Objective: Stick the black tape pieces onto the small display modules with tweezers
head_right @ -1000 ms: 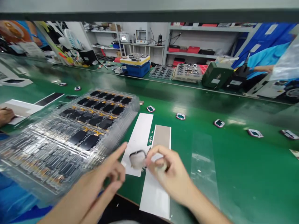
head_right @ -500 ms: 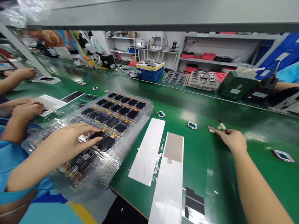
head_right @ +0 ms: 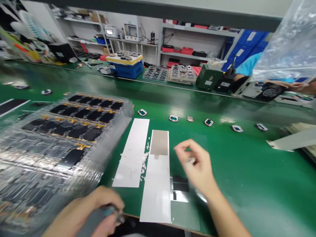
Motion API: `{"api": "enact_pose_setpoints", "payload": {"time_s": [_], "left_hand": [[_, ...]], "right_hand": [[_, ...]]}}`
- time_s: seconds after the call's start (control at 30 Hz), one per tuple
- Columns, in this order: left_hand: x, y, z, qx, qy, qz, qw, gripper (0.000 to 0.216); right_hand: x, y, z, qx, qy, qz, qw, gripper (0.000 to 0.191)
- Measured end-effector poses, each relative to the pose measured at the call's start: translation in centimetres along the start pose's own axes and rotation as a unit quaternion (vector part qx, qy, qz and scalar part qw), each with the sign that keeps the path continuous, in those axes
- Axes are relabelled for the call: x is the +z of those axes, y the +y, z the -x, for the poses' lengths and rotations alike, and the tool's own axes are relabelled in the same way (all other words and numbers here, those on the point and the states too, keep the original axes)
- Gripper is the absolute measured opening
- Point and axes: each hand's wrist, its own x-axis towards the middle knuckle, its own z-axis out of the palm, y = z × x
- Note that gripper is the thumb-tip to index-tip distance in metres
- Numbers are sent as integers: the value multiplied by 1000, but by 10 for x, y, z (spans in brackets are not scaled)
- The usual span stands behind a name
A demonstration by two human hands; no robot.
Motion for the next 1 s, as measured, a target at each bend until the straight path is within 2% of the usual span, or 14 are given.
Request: {"api": "enact_pose_setpoints", "payload": {"time_s": [0.07,0.13,0.23,0.3,0.4,0.57,0.87,0.93,1.0], "left_hand": [[23,-10,-12,16,-64,18,998,9],[37,-24,-31,11,-110,41,993,11],[46,-46,-52,-15,-115,82,990,13],[48,-54,-56,-22,-108,91,990,13],[48,-58,-53,-32,-108,87,990,12],[48,-57,-50,-33,-107,67,991,15],[47,-57,-50,-15,-104,34,994,14],[48,-58,-49,-14,-101,39,994,13],[49,-60,-48,-22,-95,53,994,12]], "right_hand": [[13,-17,20,-26,-86,-87,992,16],[24,-25,31,-47,-124,-123,984,7],[35,-25,35,-116,-88,-78,986,11],[40,-20,34,-171,-61,-32,983,11],[45,-12,34,-226,-39,27,973,11],[54,-4,41,-277,-35,99,955,17],[61,-8,42,-259,-52,157,952,19],[59,-6,38,-219,-58,135,965,16],[56,-3,32,-133,-82,70,985,12]]}}
